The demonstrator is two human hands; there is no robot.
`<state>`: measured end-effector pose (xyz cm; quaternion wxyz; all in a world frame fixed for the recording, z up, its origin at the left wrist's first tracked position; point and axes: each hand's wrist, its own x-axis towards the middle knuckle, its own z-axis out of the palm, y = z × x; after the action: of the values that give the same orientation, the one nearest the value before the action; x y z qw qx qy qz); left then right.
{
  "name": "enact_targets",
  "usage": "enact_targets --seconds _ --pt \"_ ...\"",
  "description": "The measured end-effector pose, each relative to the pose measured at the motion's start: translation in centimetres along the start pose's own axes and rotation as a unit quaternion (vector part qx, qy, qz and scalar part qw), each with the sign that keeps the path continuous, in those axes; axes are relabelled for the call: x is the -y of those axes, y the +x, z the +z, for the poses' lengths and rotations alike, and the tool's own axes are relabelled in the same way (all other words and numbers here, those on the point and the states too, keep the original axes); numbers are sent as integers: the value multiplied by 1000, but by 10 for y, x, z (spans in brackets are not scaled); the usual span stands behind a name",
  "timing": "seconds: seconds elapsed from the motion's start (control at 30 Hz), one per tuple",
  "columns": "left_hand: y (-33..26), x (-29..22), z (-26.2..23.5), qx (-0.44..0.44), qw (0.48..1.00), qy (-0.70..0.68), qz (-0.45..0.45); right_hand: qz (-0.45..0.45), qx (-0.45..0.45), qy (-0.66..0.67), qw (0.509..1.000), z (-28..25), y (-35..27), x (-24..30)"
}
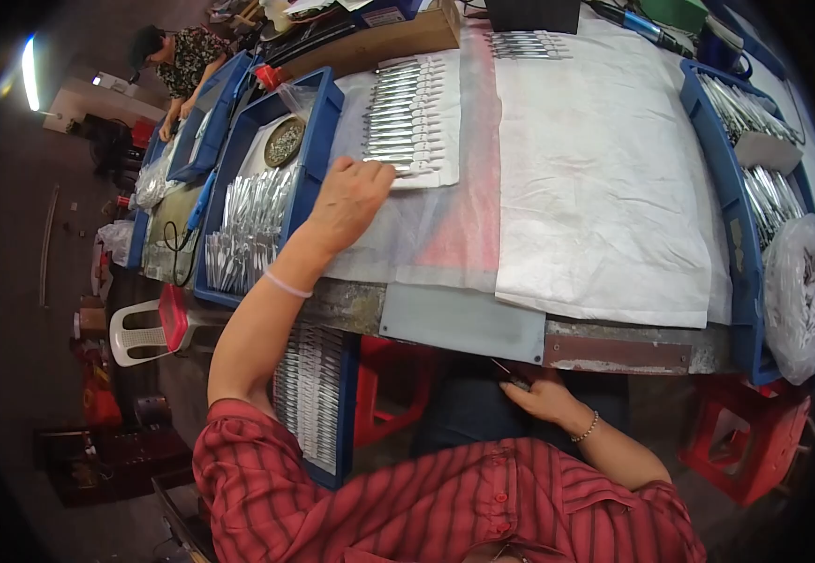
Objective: Assembling small metal and plastic hardware components using a manual screwdriver.
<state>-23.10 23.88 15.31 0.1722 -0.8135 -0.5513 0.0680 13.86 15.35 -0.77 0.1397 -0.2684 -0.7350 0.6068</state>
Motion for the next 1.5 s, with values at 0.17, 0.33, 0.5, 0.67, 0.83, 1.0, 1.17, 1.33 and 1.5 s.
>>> enact_targets --seconds 0.17,0.33,0.5,0.67,0.83,1.0,1.17,1.33,1.5 --pt "-60 -57 -62 -95 957 -226 -157 28 -79 -230 970 -1 -23 13" --pt "-125 -135 -100 87 587 -699 -399 81 -44 -40 995 -12 -38 49" --pt "-159 -198 -81 210 395 -789 -422 183 11 145 972 3 -41 57" --pt "-175 -235 -67 231 405 -787 -404 238 3 288 928 23 -35 57" --pt "-186 -250 -58 250 417 -789 -376 231 -35 376 897 34 -30 59" --pt "-191 -255 -47 262 351 -816 -376 233 -52 471 849 34 -20 58" --pt "-191 -262 -29 265 222 -867 -360 258 -27 559 788 34 -12 53" --pt "-185 -281 -26 192 288 -881 -323 279 -10 578 767 33 -7 51" --pt "-173 -277 -29 235 357 -846 -320 294 -19 557 776 32 -3 53"
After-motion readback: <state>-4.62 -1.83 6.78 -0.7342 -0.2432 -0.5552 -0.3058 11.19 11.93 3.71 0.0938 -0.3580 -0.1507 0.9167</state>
